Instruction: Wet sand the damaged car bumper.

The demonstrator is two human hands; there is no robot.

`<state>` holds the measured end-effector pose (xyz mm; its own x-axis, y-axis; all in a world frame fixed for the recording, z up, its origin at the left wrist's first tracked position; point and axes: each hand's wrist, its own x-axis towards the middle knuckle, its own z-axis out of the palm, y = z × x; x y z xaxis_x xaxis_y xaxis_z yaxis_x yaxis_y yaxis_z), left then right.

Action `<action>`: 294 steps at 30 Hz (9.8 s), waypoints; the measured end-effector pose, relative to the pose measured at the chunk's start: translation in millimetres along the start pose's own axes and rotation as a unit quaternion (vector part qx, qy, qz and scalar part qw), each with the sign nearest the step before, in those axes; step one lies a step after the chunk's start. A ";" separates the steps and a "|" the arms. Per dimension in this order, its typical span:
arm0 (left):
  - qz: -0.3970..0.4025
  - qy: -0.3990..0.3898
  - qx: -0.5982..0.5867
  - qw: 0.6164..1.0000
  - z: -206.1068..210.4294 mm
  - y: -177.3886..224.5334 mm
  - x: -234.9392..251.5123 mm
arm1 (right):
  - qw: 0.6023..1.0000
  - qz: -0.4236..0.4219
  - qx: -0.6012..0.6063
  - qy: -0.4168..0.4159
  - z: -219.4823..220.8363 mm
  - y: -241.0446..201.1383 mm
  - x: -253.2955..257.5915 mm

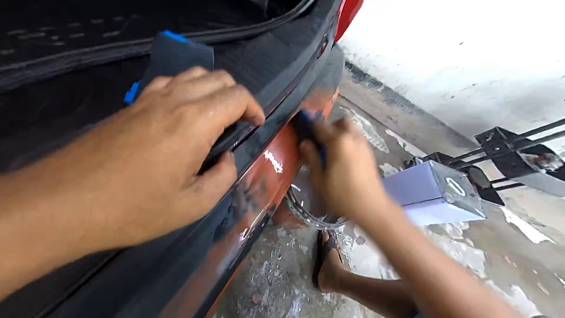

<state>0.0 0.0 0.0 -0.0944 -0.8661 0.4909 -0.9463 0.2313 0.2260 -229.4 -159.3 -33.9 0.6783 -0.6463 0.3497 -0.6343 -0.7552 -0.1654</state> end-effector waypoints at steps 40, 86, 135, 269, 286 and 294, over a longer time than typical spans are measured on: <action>0.005 0.027 0.042 0.999 19.8 -4.9 -3.7 | 0.997 0.033 -0.070 -0.029 33.8 159.5 142.9; -0.037 -0.030 0.007 0.999 9.4 0.0 1.8 | 0.982 -0.189 -0.022 0.008 25.5 93.4 64.1; 0.019 -0.018 0.039 0.999 12.6 -4.1 -3.2 | 0.999 -0.031 -0.037 -0.019 21.8 105.4 60.5; -0.181 -0.091 0.296 0.934 200.6 60.0 224.6 | 0.977 -0.208 0.017 -0.034 284.6 330.4 44.9; -0.184 -0.073 0.290 0.936 133.5 102.4 92.9 | 0.979 -0.196 0.047 -0.033 280.7 327.9 46.5; -0.189 -0.082 0.304 0.930 175.5 79.3 172.6 | 0.973 -0.224 0.055 -0.007 286.8 330.1 45.0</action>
<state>-145.6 -208.9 -45.0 0.2822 -0.9021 0.3264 -0.9169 -0.3538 -0.1849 -301.9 -469.1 -337.3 0.8829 -0.2502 0.3973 -0.2308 -0.9682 -0.0968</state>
